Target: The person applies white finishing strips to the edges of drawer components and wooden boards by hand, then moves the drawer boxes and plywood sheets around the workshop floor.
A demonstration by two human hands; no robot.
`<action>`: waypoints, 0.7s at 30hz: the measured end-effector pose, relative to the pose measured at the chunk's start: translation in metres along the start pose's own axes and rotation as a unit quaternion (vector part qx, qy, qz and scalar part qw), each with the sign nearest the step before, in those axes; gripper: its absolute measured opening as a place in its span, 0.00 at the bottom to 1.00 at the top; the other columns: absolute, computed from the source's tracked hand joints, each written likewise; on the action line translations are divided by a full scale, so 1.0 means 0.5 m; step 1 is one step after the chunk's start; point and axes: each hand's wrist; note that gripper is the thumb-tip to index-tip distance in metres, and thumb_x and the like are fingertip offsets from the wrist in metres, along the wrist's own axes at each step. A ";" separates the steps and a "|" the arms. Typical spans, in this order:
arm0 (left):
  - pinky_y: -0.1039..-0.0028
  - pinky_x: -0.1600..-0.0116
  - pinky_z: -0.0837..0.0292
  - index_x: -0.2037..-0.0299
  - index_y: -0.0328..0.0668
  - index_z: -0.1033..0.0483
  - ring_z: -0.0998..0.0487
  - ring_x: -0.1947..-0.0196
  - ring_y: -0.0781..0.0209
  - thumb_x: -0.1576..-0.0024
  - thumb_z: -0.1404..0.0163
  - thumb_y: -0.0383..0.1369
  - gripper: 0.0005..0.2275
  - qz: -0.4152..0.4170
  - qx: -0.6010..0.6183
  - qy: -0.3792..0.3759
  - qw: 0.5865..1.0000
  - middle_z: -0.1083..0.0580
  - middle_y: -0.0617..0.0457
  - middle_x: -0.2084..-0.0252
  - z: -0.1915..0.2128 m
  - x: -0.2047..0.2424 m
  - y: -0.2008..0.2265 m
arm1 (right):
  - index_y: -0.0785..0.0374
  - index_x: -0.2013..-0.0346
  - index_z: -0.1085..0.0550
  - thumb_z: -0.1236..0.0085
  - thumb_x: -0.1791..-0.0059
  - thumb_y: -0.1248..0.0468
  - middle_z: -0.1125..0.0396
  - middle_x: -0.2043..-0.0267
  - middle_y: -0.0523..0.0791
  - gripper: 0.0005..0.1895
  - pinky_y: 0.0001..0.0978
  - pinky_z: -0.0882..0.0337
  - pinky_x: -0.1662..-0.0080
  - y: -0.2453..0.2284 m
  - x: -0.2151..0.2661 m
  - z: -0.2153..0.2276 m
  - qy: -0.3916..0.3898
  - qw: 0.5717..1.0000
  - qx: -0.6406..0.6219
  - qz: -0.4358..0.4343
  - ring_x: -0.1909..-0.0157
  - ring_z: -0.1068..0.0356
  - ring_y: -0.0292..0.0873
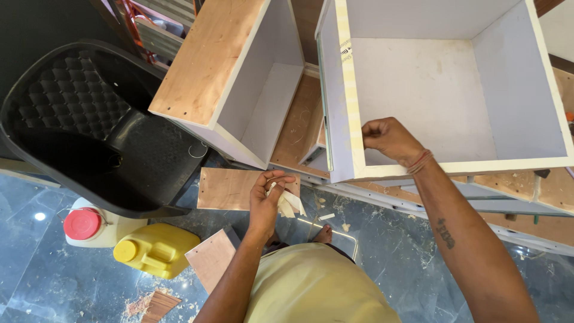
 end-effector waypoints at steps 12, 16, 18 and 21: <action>0.76 0.60 0.22 0.48 0.33 0.30 0.21 0.65 0.65 0.39 0.55 0.22 0.10 0.011 0.019 0.024 0.999 0.20 0.46 0.54 -0.004 0.016 0.001 | 0.61 0.62 0.24 0.43 0.53 0.70 0.27 0.68 0.37 0.06 0.26 0.28 0.60 -0.005 0.002 0.003 -0.065 0.996 -0.041 0.038 0.64 0.29 0.31; 0.74 0.64 0.22 0.48 0.33 0.30 0.21 0.67 0.64 0.38 0.55 0.22 0.10 0.009 0.042 0.028 0.999 0.20 0.45 0.54 -0.012 0.023 -0.001 | 0.65 0.69 0.22 0.44 0.52 0.69 0.28 0.73 0.41 0.04 0.27 0.28 0.59 0.010 -0.003 0.011 -0.072 0.997 -0.017 0.032 0.67 0.30 0.36; 0.73 0.66 0.21 0.48 0.33 0.30 0.21 0.67 0.64 0.39 0.55 0.22 0.10 0.013 0.051 0.028 0.998 0.21 0.44 0.55 -0.018 0.025 -0.001 | 0.66 0.71 0.23 0.45 0.52 0.70 0.28 0.74 0.42 0.05 0.27 0.27 0.58 0.032 -0.010 0.015 -0.080 0.995 -0.024 0.053 0.67 0.29 0.36; 0.71 0.70 0.20 0.48 0.34 0.30 0.20 0.70 0.62 0.39 0.54 0.26 0.10 0.027 0.032 0.021 0.999 0.21 0.48 0.57 -0.023 0.026 -0.002 | 0.66 0.74 0.26 0.48 0.53 0.72 0.32 0.75 0.42 0.06 0.28 0.29 0.59 0.048 -0.013 0.029 -0.093 0.988 -0.056 0.110 0.68 0.33 0.35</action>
Point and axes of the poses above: each hand's wrist, its own x-axis away from the middle knuckle, its own z-axis out of the back of the hand, y = z × x
